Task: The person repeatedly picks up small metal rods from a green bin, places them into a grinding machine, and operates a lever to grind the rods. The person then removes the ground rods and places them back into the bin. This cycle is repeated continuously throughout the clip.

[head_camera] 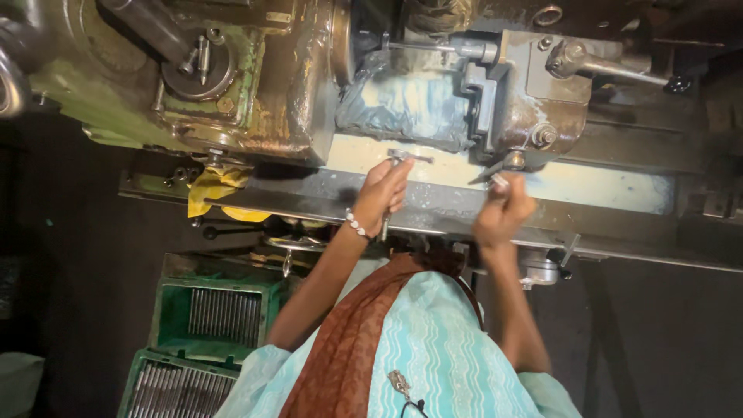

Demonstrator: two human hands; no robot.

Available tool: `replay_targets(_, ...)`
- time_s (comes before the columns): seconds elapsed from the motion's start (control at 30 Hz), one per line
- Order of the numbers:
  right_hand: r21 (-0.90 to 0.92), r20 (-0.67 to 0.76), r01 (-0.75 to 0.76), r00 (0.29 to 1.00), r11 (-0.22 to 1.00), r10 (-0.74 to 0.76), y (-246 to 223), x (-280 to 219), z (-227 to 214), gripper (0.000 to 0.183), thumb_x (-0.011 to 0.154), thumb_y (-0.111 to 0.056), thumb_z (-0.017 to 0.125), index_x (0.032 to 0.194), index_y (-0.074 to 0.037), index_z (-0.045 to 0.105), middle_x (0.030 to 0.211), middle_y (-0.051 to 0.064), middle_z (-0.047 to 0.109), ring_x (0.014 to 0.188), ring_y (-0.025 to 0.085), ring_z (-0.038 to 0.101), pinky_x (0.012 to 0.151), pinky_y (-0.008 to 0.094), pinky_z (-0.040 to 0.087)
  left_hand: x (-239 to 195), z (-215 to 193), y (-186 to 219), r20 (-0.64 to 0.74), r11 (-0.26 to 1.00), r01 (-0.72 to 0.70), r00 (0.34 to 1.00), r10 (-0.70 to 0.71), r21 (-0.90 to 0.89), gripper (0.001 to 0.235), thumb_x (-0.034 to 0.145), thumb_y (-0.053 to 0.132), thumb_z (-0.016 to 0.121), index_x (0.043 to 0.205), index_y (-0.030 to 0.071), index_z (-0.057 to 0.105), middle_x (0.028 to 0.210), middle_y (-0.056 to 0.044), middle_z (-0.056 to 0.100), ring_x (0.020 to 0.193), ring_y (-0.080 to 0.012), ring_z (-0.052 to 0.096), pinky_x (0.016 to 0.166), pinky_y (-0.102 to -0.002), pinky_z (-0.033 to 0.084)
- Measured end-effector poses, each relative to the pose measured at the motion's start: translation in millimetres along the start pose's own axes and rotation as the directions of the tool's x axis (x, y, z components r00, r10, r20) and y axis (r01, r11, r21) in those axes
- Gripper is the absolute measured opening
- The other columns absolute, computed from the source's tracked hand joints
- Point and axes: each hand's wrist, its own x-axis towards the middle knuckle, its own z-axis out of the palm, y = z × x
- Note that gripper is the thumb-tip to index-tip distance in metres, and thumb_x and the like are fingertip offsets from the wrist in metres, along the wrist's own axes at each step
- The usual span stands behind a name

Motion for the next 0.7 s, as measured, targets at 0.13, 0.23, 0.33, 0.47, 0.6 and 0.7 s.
replay_targets(0.13,-0.281,0.228,0.015,0.972,0.960,0.052,54,47,-50,0.018,0.114,-0.013,0.054,0.103,0.000,0.057,0.079,0.018,0.058,0.066,0.030,0.057,0.062,0.040,0.041,20,-27,-6,0.019,0.971,-0.079,0.996,0.085,-0.225,0.022,0.094,0.025,0.067,0.110,0.012,0.059,0.084,0.003,0.054,0.067,-0.0070,0.052,0.061,-0.023,0.044)
replay_targets(0.23,-0.464,0.257,0.255,0.955,0.849,-0.147,111,109,-83,0.015,0.110,-0.007,0.055,0.097,-0.001,0.061,0.091,0.016,0.069,0.083,0.035,0.068,0.071,0.046,0.047,58,-49,3,0.017,0.949,-0.130,0.990,0.140,-0.289,0.028,0.098,0.024,0.072,0.116,0.008,0.058,0.094,0.000,0.057,0.077,-0.0093,0.054,0.068,-0.025,0.044)
replay_targets(0.33,-0.750,0.301,0.395,0.918,0.530,-0.258,168,165,-122,0.017,0.100,-0.017,0.073,0.097,-0.003,0.064,0.095,0.015,0.066,0.096,0.033,0.063,0.079,0.046,0.049,110,-64,8,-0.034,0.966,-0.077,0.997,0.071,-0.248,0.030,0.093,0.028,0.074,0.114,0.013,0.059,0.090,-0.002,0.060,0.073,-0.0116,0.056,0.066,-0.027,0.048)
replay_targets(0.47,-0.874,0.433,0.458,0.886,0.165,-0.164,239,213,-161,0.055,0.074,-0.055,0.080,0.091,-0.005,0.066,0.101,0.012,0.070,0.107,0.030,0.062,0.090,0.042,0.052,195,-71,-6,-0.103,0.964,-0.010,0.995,-0.018,-0.265,0.030,0.088,0.029,0.076,0.110,0.019,0.058,0.087,0.001,0.063,0.069,-0.0124,0.057,0.060,-0.029,0.047)
replay_targets(0.6,-0.901,0.430,0.396,0.868,0.175,0.247,302,244,-154,0.032,0.078,-0.037,0.086,0.084,-0.007,0.077,0.087,0.017,0.076,0.089,0.034,0.072,0.079,0.043,0.055,271,-90,-24,-0.195,0.975,-0.015,0.980,-0.030,-0.222,0.028,0.087,0.030,0.076,0.109,0.022,0.061,0.085,0.002,0.065,0.065,-0.0114,0.056,0.056,-0.029,0.046)
replay_targets(0.7,-0.933,0.360,0.323,0.845,0.158,0.395,324,250,-152,0.029,0.074,-0.034,0.084,0.083,-0.007,0.082,0.086,0.020,0.078,0.084,0.036,0.076,0.074,0.043,0.057,301,-102,-36,-0.183,0.994,-0.025,0.983,0.005,-0.107,0.027,0.087,0.027,0.076,0.109,0.021,0.062,0.085,0.003,0.064,0.065,-0.0099,0.055,0.055,-0.029,0.046)
